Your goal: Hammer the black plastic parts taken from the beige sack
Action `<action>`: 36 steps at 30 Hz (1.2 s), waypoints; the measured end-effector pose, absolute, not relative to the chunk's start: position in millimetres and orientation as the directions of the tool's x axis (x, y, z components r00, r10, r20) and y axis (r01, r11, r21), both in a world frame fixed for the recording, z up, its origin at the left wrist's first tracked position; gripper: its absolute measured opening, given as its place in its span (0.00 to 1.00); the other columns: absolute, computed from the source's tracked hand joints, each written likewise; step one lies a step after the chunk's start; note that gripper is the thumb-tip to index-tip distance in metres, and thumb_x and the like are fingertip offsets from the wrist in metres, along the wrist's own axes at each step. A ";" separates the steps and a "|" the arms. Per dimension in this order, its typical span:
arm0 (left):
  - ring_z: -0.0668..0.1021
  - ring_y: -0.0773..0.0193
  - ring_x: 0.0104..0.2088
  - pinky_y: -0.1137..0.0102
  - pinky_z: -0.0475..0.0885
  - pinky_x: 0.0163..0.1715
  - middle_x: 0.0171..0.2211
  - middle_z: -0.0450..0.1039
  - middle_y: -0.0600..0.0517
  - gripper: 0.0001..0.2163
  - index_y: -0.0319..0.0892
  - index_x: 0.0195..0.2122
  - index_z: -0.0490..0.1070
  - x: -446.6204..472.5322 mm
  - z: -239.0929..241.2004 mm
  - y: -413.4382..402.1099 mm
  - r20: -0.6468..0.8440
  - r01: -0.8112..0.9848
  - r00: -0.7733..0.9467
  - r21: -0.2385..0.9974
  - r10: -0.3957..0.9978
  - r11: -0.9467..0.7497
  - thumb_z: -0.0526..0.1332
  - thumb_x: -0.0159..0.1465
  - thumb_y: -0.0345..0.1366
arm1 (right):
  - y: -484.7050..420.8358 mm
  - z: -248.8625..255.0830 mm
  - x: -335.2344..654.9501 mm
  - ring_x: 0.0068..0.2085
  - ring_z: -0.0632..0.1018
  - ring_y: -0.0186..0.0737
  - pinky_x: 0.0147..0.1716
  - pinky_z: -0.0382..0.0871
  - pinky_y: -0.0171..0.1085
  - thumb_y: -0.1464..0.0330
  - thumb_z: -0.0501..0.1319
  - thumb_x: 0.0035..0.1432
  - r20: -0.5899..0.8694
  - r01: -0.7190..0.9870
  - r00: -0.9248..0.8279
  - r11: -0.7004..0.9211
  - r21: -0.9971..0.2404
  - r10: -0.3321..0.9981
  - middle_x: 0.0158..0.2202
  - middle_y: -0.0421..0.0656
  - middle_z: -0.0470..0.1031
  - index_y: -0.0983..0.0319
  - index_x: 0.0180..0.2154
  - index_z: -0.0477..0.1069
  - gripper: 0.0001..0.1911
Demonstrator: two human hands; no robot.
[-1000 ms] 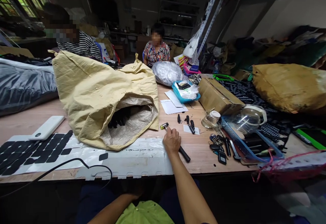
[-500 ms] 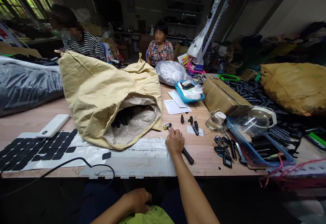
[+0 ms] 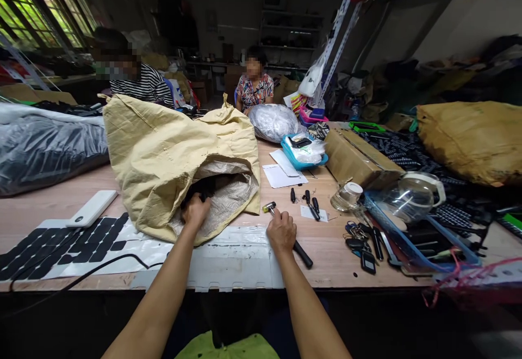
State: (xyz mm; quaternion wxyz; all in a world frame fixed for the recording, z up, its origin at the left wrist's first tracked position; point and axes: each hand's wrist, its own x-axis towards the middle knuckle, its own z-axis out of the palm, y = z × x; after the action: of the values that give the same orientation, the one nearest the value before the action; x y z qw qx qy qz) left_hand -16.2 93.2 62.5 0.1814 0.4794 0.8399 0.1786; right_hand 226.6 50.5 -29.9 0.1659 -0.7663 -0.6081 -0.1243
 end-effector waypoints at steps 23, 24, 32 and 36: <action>0.73 0.57 0.42 0.64 0.67 0.45 0.37 0.72 0.51 0.05 0.44 0.39 0.72 30.8 14.3 17.3 0.050 0.736 0.412 0.571 0.910 -0.365 0.64 0.61 0.33 | 48.7 -12.3 218.3 0.43 0.68 0.45 0.36 0.56 0.39 0.72 0.54 0.61 0.302 0.961 0.270 -0.239 -0.135 0.914 0.41 0.48 0.70 0.59 0.52 0.73 0.19; 0.73 0.57 0.43 0.64 0.67 0.45 0.38 0.72 0.50 0.06 0.44 0.39 0.73 30.3 10.0 17.5 0.062 0.722 0.416 0.584 0.907 -0.371 0.64 0.61 0.33 | 48.8 -12.3 217.8 0.43 0.68 0.45 0.36 0.56 0.39 0.71 0.54 0.61 0.301 0.961 0.271 -0.241 -0.134 0.914 0.41 0.48 0.70 0.59 0.52 0.72 0.19; 0.73 0.56 0.42 0.62 0.68 0.46 0.37 0.72 0.51 0.12 0.45 0.44 0.75 14.0 -11.1 22.8 0.147 0.683 0.312 0.652 0.939 -0.329 0.67 0.58 0.36 | 49.9 -15.5 214.6 0.43 0.67 0.45 0.37 0.57 0.39 0.70 0.54 0.62 0.297 0.963 0.266 -0.241 -0.119 0.917 0.42 0.48 0.69 0.59 0.53 0.71 0.19; 0.72 0.57 0.40 0.63 0.68 0.45 0.34 0.71 0.51 0.07 0.46 0.39 0.77 16.7 -8.7 25.1 0.128 0.702 0.289 0.646 0.949 -0.301 0.66 0.59 0.34 | 50.6 -17.0 214.2 0.43 0.66 0.45 0.37 0.56 0.39 0.70 0.53 0.61 0.305 0.963 0.267 -0.238 -0.129 0.914 0.42 0.49 0.69 0.59 0.53 0.70 0.19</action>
State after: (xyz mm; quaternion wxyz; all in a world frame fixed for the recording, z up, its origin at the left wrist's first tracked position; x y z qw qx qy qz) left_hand 16.7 25.1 -8.7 0.2425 0.7654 0.5391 0.2544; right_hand 214.2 50.6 -17.0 0.1461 -0.7824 -0.5997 -0.0832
